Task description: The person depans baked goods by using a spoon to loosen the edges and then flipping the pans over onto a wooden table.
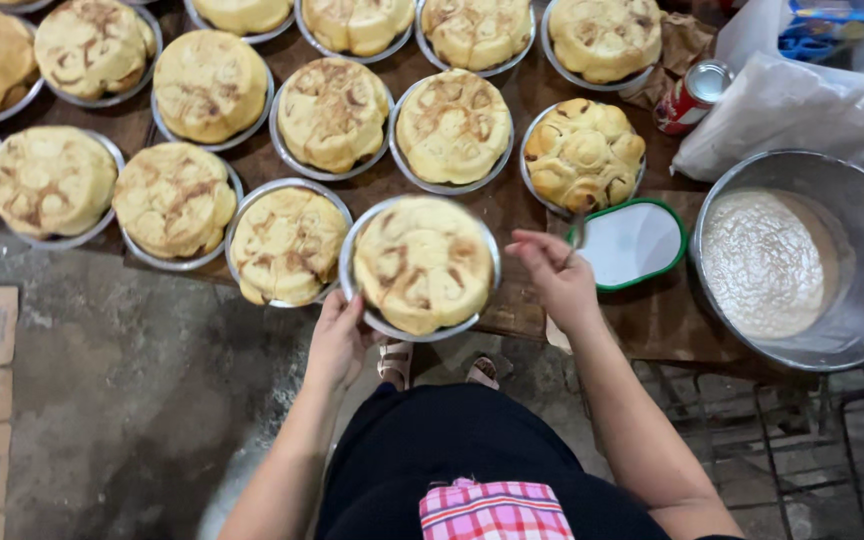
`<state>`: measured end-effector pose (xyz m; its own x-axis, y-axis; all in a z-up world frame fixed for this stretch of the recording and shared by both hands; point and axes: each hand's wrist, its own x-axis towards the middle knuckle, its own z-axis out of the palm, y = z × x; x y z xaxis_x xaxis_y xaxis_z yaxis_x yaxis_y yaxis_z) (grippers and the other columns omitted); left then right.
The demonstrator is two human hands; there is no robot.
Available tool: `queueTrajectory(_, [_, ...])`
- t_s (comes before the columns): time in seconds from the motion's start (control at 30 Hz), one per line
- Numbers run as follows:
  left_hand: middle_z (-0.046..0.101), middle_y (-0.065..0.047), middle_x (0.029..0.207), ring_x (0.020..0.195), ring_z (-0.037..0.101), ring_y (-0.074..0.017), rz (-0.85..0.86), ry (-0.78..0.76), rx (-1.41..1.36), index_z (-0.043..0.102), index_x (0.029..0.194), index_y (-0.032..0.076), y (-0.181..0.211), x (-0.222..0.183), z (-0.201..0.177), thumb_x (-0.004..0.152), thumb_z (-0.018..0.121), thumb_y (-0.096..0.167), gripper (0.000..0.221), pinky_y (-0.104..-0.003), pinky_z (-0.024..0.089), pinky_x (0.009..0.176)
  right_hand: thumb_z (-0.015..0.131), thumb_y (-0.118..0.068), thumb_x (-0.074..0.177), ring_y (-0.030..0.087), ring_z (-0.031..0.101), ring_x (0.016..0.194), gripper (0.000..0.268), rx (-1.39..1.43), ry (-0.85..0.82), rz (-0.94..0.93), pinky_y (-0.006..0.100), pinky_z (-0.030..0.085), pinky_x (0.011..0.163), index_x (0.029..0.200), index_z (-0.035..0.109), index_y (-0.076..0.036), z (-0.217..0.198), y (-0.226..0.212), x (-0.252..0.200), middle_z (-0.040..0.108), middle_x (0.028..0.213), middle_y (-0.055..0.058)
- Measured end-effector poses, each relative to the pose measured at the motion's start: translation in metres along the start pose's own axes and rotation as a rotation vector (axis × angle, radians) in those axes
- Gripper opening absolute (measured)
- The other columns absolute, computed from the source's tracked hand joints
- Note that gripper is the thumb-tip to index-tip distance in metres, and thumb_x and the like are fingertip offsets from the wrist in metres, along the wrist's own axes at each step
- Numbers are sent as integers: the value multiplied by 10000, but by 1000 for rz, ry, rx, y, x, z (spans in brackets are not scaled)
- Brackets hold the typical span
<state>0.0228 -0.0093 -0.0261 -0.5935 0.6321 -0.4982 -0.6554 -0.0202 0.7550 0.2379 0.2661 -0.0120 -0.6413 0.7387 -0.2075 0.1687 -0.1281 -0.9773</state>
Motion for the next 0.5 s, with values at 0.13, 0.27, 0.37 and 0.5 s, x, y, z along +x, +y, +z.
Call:
queueTrajectory(0.13, [674,-39,1143,963,663,-162,56,-13,-92,535,1192,135,-10,4,-16,1086,519,243,152,-355,570,785,566,-246,1063,38,393,481,386,300,228,163,226,314,428,1354,571,8,-9,67,58,742,1025,88])
queueTrajectory(0.27, [659,-1,1280,1111,664,-164,17,4,-355,526,1322,189,0,4,-18,1054,504,244,275,-367,563,898,566,-150,981,68,441,464,339,315,414,230,251,338,406,1311,508,-105,3,144,119,743,982,89])
queueTrajectory(0.37, [646,14,1344,1183,646,-165,7,28,-391,529,1420,214,15,8,-17,1026,482,263,401,-359,562,945,574,-108,960,140,381,412,211,565,564,215,314,268,343,1154,496,-84,11,157,153,578,907,111])
queueTrajectory(0.5, [634,-4,1370,1202,618,-192,49,-1,-406,540,1428,171,29,5,-30,1089,492,262,354,-377,541,941,519,-168,1032,113,412,428,143,947,617,168,270,271,354,1144,530,-80,6,133,169,669,1008,77])
